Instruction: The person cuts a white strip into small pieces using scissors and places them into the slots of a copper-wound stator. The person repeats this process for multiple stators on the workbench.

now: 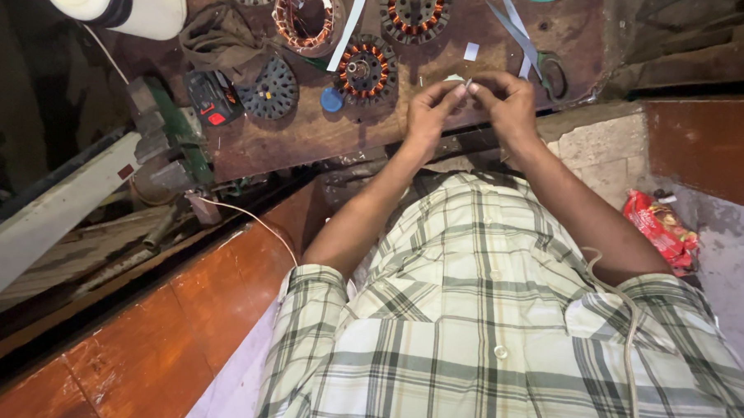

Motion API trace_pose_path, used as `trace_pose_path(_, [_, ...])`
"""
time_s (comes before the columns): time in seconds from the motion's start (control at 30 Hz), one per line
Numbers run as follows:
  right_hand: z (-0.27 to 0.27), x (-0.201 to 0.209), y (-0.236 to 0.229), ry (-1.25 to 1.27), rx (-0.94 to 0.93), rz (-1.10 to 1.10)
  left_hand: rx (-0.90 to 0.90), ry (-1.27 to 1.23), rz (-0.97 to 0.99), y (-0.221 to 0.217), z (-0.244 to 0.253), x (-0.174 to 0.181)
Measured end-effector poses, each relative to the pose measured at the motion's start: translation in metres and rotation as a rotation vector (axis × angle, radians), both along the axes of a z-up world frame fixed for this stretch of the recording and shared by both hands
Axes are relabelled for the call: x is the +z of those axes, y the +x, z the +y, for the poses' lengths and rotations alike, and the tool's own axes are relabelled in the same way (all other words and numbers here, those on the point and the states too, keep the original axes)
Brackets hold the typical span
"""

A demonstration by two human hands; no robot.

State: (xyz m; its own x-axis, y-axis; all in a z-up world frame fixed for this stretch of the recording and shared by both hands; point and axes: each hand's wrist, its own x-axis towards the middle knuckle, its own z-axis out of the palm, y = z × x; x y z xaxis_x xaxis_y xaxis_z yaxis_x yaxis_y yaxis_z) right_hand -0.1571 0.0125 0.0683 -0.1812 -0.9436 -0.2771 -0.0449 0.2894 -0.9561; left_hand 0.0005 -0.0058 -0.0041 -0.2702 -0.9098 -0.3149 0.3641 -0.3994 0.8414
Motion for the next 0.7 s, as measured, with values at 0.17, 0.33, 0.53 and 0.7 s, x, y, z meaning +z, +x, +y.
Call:
trace_pose_path(0.17, [0.001, 0.003, -0.009, -0.056, 0.061, 0.128, -0.046, -0.074, -0.063, 0.008, -0.005, 0.015])
trace_pose_path(0.33, [0.003, 0.013, -0.004, -0.098, 0.033, 0.002, -0.106, -0.138, -0.118, 0.01, -0.007, 0.036])
trace_pose_path(0.53, [0.009, 0.032, 0.0, -0.23, 0.03, 0.179, -0.106, -0.154, -0.119, 0.008, -0.008, 0.049])
trace_pose_path(0.7, [0.01, 0.032, -0.003, -0.261, 0.063, 0.174, -0.129, -0.174, -0.224, 0.012, -0.007, 0.051])
